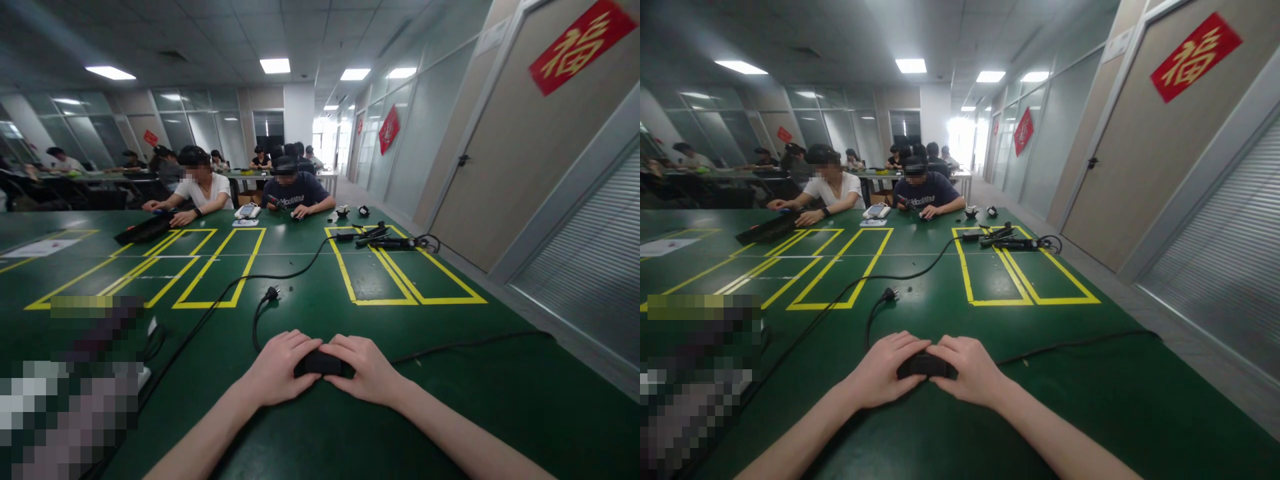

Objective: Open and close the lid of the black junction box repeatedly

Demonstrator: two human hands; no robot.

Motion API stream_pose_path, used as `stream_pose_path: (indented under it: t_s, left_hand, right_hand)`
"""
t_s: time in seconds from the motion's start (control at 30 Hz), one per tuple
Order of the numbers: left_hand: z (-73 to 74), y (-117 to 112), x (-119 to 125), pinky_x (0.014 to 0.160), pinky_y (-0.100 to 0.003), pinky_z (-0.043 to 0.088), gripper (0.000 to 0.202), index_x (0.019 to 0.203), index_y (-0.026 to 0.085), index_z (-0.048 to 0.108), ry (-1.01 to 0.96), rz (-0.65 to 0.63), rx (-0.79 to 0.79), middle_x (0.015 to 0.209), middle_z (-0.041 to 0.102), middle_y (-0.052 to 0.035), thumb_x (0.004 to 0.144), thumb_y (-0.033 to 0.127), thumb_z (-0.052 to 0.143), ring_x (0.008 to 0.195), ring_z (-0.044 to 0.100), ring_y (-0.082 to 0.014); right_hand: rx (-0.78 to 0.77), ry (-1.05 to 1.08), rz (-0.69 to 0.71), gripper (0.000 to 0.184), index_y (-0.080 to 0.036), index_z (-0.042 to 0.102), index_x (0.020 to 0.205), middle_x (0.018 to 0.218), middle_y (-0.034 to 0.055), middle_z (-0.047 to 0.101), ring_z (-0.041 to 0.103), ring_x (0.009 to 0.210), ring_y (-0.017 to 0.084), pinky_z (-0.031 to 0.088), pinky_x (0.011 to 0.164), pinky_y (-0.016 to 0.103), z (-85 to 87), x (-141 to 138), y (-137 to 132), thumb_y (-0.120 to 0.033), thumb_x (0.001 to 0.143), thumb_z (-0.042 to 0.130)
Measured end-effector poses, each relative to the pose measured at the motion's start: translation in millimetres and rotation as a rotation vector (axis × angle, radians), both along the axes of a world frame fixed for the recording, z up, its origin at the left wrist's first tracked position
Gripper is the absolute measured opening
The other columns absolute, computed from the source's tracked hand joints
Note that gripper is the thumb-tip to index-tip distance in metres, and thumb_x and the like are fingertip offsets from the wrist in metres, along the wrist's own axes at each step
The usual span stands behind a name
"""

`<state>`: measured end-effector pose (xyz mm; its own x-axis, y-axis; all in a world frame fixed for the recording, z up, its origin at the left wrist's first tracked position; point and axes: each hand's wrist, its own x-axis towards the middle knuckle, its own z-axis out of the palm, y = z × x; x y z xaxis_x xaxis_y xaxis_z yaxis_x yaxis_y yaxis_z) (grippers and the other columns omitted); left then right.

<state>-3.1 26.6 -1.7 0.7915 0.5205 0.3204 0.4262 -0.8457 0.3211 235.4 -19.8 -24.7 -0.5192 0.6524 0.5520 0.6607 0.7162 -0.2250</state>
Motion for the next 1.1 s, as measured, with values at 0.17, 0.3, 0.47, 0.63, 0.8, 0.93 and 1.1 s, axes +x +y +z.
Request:
stream_pose_path:
  t_s: [0.17, 0.3, 0.47, 0.63, 0.8, 0.93, 1.1]
  left_hand:
    - [-3.6, -1, 0, 0.098, -0.042, 0.054, 0.040, 0.128, 0.020, 0.066, -0.026, -0.007, -0.022, 0.120, 0.076, -0.0082, 0.089, 0.026, 0.074, 0.107, 0.070, -0.0269]
    - [1.2, -3, 0, 0.094, -0.042, 0.054, 0.034, 0.128, 0.019, 0.066, 0.020, -0.012, -0.025, 0.117, 0.077, -0.0083, 0.095, 0.029, 0.069, 0.103, 0.070, -0.0268]
    - [7.1, -1, -1, 0.091, -0.041, 0.053, 0.033, 0.128, 0.019, 0.065, 0.044, -0.004, -0.004, 0.117, 0.077, -0.0081, 0.097, 0.031, 0.068, 0.101, 0.071, -0.0265]
    - [4.7, 0, -1, 0.092, -0.040, 0.053, 0.040, 0.129, 0.020, 0.065, 0.019, 0.011, 0.003, 0.119, 0.076, -0.0076, 0.092, 0.030, 0.074, 0.105, 0.071, -0.0267]
    - [5.8, -2, -1, 0.088, -0.038, 0.053, 0.026, 0.121, 0.021, 0.068, 0.033, -0.014, -0.024, 0.110, 0.078, -0.0050, 0.096, 0.030, 0.070, 0.097, 0.073, -0.0244]
    - [4.7, -2, -1, 0.090, -0.039, 0.053, 0.032, 0.126, 0.020, 0.066, 0.036, -0.023, -0.026, 0.116, 0.077, -0.0074, 0.096, 0.030, 0.069, 0.101, 0.072, -0.0257]
    - [5.8, -2, 0, 0.092, -0.037, 0.053, 0.031, 0.127, 0.021, 0.065, 0.018, -0.044, -0.052, 0.119, 0.077, -0.0074, 0.098, 0.031, 0.066, 0.105, 0.072, -0.0252]
  right_hand:
    - [0.048, -0.041, 0.006, 0.030, -0.019, 0.065, 0.123, 0.095, 0.0069, 0.073, 0.067, 0.078, 0.020, 0.048, 0.067, 0.031, -5.3, 1, 2, -0.032, 0.096, 0.069]
    - [0.069, -0.065, -0.007, 0.028, -0.018, 0.065, 0.123, 0.093, 0.0074, 0.073, 0.067, 0.076, 0.021, 0.049, 0.066, 0.032, -4.6, -1, 1, -0.032, 0.099, 0.066]
    - [0.042, 0.030, 0.009, 0.030, -0.018, 0.061, 0.125, 0.108, 0.0101, 0.074, 0.071, 0.087, 0.023, 0.053, 0.073, 0.033, 1.7, -2, -1, -0.032, 0.098, 0.065]
    - [0.010, 0.052, 0.019, 0.015, -0.019, 0.062, 0.111, 0.099, 0.0081, 0.075, 0.071, 0.083, 0.022, 0.052, 0.072, 0.033, 3.8, -1, -3, -0.024, 0.097, 0.063]
    - [0.017, 0.049, 0.038, 0.021, -0.020, 0.061, 0.116, 0.106, 0.0090, 0.074, 0.070, 0.085, 0.022, 0.052, 0.072, 0.032, 4.8, -2, -3, -0.024, 0.096, 0.064]
    - [-0.006, 0.086, 0.053, 0.026, -0.022, 0.060, 0.120, 0.105, 0.0075, 0.073, 0.070, 0.086, 0.021, 0.053, 0.072, 0.031, 5.2, -2, -3, -0.022, 0.094, 0.065]
    - [-0.008, 0.103, 0.035, 0.038, -0.020, 0.056, 0.128, 0.104, 0.0079, 0.072, 0.071, 0.088, 0.022, 0.054, 0.073, 0.032, 5.6, -2, -4, -0.020, 0.092, 0.066]
